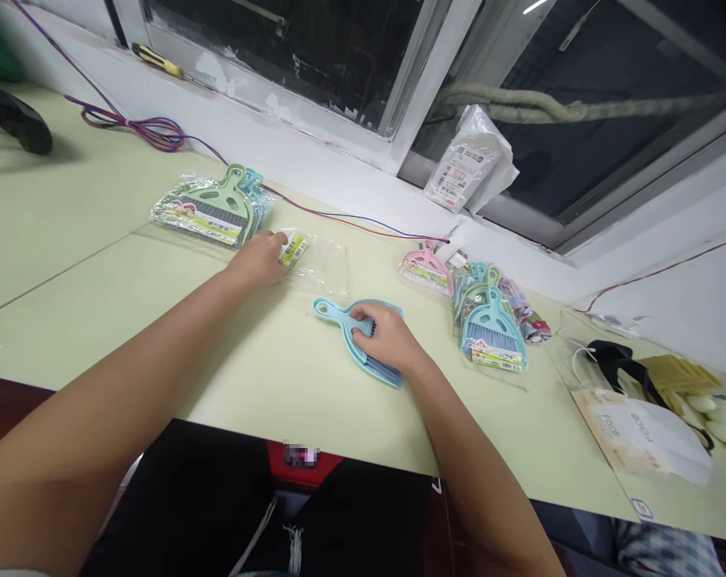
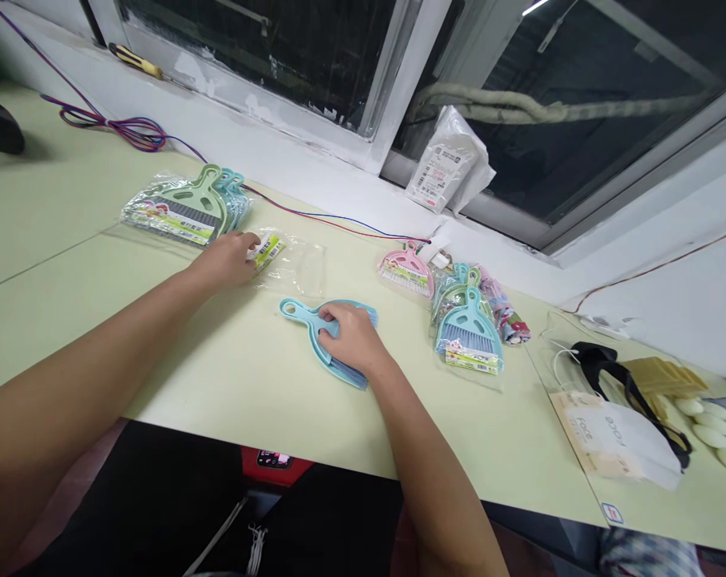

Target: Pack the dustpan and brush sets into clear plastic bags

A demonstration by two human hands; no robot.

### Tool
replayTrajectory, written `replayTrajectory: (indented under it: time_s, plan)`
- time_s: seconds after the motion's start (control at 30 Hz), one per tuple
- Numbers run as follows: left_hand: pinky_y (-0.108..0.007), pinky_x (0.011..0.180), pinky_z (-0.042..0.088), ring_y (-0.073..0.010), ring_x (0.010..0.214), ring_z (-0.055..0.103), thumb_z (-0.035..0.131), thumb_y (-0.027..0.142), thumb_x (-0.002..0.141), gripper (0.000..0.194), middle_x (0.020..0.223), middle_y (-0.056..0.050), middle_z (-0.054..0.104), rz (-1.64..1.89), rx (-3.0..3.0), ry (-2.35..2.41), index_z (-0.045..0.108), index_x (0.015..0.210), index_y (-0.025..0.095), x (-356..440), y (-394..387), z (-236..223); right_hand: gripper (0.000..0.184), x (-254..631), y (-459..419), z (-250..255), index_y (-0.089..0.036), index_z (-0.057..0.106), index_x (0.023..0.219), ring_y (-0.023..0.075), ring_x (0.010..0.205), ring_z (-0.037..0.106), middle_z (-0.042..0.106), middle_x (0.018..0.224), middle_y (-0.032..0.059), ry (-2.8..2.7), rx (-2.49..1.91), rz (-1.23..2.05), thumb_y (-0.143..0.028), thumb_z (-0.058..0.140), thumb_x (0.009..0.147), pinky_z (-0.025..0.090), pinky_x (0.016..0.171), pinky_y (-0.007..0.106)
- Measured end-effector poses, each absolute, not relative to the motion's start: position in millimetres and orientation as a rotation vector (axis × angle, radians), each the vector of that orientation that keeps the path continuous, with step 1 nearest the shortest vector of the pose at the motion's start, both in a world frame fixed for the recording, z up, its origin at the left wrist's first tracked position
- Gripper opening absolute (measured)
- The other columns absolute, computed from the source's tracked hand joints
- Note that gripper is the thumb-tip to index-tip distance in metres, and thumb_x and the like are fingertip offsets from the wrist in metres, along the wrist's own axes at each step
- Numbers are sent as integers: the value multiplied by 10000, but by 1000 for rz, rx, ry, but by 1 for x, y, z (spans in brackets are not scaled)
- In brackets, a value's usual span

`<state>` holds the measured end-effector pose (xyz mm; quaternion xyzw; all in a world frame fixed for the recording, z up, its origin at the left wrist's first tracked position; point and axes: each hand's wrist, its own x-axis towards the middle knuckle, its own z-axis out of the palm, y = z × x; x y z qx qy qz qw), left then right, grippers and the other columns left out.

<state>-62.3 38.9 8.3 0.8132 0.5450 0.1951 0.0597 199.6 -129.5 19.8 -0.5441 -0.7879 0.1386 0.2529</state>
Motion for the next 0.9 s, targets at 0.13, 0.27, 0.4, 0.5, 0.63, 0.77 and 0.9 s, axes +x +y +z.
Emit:
replayTrajectory:
  time_s: [0.13, 0.27, 0.4, 0.5, 0.63, 0.77, 0.9]
  plan:
    - [-409, 854, 512, -330, 1049, 634, 610, 223, 729, 511, 1156, -134, 692, 663, 2418, 1632, 640, 1236, 165, -66, 47, 4, 257, 199, -130, 20, -227, 664, 994, 207, 936, 640, 707, 967, 21, -2142, -1493, 388, -146, 613, 755, 457, 855, 336]
    - [-389, 824, 512, -322, 1020, 646, 610, 233, 737, 498, 1072, -113, 728, 638, 2385, 1640, 647, 1229, 166, -67, 49, 2, 255, 199, -130, 20, -228, 664, 991, 208, 945, 641, 706, 967, 18, -2136, -1505, 383, -148, 618, 753, 455, 853, 338]
    - [-391, 842, 502, -325, 1037, 642, 598, 363, 798, 471, 1102, -133, 710, 577, 2405, 1678, 642, 1223, 166, -66, 47, 4, 258, 199, -129, 20, -229, 662, 989, 206, 946, 641, 705, 969, 16, -2139, -1506, 388, -145, 614, 750, 455, 853, 336]
    - [-413, 885, 491, -351, 1083, 624, 600, 589, 793, 636, 1182, -163, 666, 479, 2404, 1709, 620, 1268, 167, -66, 44, 7, 261, 200, -129, 20, -228, 661, 992, 209, 946, 640, 705, 971, 21, -2144, -1504, 385, -143, 611, 750, 457, 856, 338]
    - [-429, 977, 459, -391, 1233, 553, 641, 645, 716, 832, 1342, -175, 568, 336, 2483, 1646, 539, 1406, 192, -69, 40, 15, 259, 200, -129, 20, -226, 661, 993, 208, 940, 639, 704, 968, 22, -2145, -1505, 381, -145, 612, 752, 456, 862, 340]
    - [-399, 1018, 440, -363, 1298, 517, 635, 463, 717, 715, 1408, -141, 536, 224, 2591, 1435, 573, 1391, 235, -74, 39, 21, 253, 200, -130, 20, -229, 660, 991, 206, 938, 638, 702, 970, 18, -2140, -1503, 389, -149, 611, 756, 457, 860, 338]
    - [-394, 1003, 447, -347, 1276, 532, 595, 395, 742, 577, 1384, -126, 584, 149, 2616, 1372, 655, 1292, 233, -75, 41, 20, 248, 199, -130, 20, -231, 659, 988, 211, 952, 638, 704, 977, 21, -2137, -1510, 394, -151, 611, 758, 458, 867, 342]
